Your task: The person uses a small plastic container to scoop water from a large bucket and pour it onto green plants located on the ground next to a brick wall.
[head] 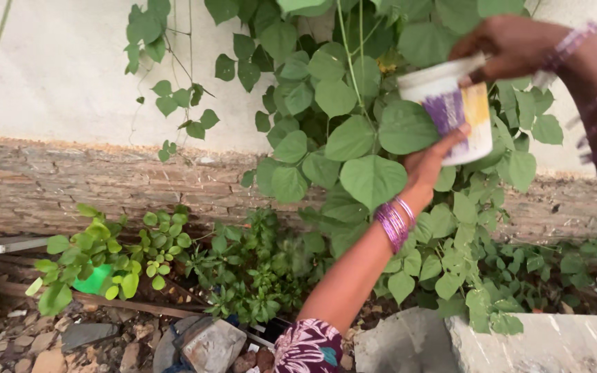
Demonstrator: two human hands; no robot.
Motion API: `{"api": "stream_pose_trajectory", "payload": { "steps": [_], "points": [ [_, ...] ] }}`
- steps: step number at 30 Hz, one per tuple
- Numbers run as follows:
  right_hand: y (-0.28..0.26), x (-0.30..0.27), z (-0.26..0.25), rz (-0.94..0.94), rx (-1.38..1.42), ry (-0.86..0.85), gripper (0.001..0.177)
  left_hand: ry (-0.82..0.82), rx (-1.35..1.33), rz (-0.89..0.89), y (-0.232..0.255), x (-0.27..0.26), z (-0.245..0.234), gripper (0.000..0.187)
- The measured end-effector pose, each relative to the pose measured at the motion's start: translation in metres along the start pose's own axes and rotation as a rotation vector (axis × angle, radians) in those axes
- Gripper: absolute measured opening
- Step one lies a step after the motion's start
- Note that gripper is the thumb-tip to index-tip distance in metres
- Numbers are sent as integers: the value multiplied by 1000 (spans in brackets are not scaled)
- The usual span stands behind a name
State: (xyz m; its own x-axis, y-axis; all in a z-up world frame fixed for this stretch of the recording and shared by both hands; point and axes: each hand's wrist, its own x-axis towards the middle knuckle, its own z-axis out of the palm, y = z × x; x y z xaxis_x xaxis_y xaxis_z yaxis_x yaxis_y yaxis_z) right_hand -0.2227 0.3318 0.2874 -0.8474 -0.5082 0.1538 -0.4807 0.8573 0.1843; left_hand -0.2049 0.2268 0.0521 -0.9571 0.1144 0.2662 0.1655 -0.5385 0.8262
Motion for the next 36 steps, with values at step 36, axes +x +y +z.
{"api": "stream_pose_trajectory", "payload": {
  "steps": [36],
  "points": [
    [-29, -41, 10, 92, 48, -230, 57, -86, -136, -1, 22, -100, 4, 76]
  ]
}}
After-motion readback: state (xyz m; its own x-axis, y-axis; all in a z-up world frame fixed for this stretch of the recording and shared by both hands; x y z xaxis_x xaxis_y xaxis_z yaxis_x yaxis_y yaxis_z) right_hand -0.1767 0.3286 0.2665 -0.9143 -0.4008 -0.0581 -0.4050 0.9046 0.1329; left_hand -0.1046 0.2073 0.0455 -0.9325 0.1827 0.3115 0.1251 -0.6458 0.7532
